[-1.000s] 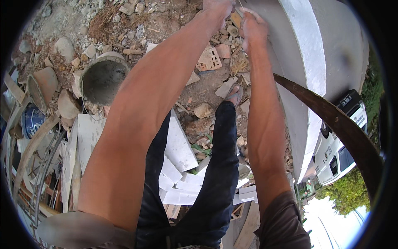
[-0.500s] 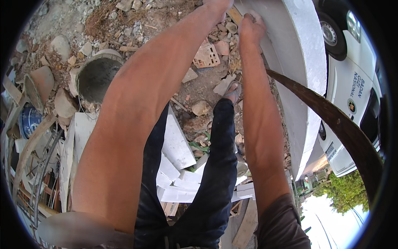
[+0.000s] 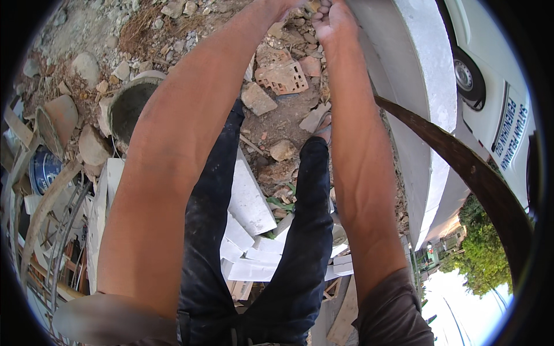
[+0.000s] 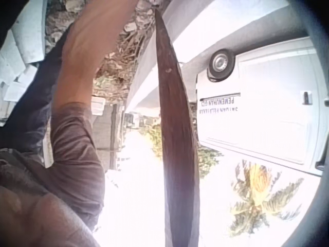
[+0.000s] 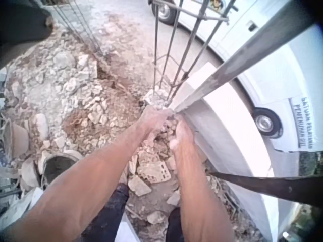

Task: The person installs white concrete curb stones along a roadside. They use a hammer to tap the stones into place, a string line to ensure alignment, and a tape measure to check spacing. The person also uses a marker to make measurements on the stones.

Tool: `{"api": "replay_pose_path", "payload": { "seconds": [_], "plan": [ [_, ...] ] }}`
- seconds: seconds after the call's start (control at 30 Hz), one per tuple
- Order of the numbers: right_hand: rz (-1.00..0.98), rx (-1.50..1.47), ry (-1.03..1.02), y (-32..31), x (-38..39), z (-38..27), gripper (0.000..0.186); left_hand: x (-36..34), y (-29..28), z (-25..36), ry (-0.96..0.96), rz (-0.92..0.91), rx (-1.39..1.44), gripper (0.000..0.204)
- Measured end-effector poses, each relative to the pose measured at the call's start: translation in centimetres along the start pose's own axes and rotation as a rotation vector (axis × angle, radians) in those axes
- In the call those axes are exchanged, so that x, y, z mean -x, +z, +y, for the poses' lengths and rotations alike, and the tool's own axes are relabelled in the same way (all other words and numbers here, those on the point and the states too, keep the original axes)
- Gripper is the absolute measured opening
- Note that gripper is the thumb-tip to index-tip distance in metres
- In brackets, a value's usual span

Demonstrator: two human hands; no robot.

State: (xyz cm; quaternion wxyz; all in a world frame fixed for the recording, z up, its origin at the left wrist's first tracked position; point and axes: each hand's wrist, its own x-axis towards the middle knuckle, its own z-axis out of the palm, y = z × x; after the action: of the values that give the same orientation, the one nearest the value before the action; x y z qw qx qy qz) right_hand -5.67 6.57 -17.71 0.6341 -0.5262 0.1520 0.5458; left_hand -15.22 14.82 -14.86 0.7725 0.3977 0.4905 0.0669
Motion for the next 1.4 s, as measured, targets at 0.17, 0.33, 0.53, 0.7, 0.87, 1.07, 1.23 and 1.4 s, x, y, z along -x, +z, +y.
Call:
{"api": "replay_pose_path", "payload": {
  "seconds": [0.17,0.33,0.53,0.7,0.87,1.07,1.23,1.4],
  "plan": [
    [-0.145,-0.114,0.086,-0.6,-2.1,1.2,0.014,-6.5,-4.1,-2.6,0.876,0.082,-1.353,0.019],
    [0.339,-0.060,-0.037,4.9,3.7,1.2,0.010,-2.1,-1.9,0.9,0.309,0.076,-0.660,0.020],
    [0.200,-0.235,-0.036,3.3,0.1,2.6,0.008,-2.7,-3.0,1.4,0.253,-0.039,-0.465,0.019],
    [0.316,-0.208,-0.108,2.0,-1.8,3.0,0.014,-1.5,-1.6,2.8,0.183,-0.019,-0.601,0.017],
    [0.462,0.224,-0.642,4.2,1.4,5.0,0.008,-2.4,-1.2,3.7,0.279,-0.126,-0.713,0.020],
    [0.307,0.121,-0.700,3.9,2.9,5.0,0.007,-2.0,-1.4,1.8,-0.077,-0.173,-0.293,0.022],
    [0.238,-0.085,-0.226,4.3,5.3,2.9,0.014,2.5,-2.0,0.6,-0.110,-0.285,0.378,0.023],
    [0.024,-0.084,-0.072,4.0,6.4,1.9,0.020,4.7,-2.3,-0.6,-0.027,-0.217,0.197,0.024]
  ]
}}
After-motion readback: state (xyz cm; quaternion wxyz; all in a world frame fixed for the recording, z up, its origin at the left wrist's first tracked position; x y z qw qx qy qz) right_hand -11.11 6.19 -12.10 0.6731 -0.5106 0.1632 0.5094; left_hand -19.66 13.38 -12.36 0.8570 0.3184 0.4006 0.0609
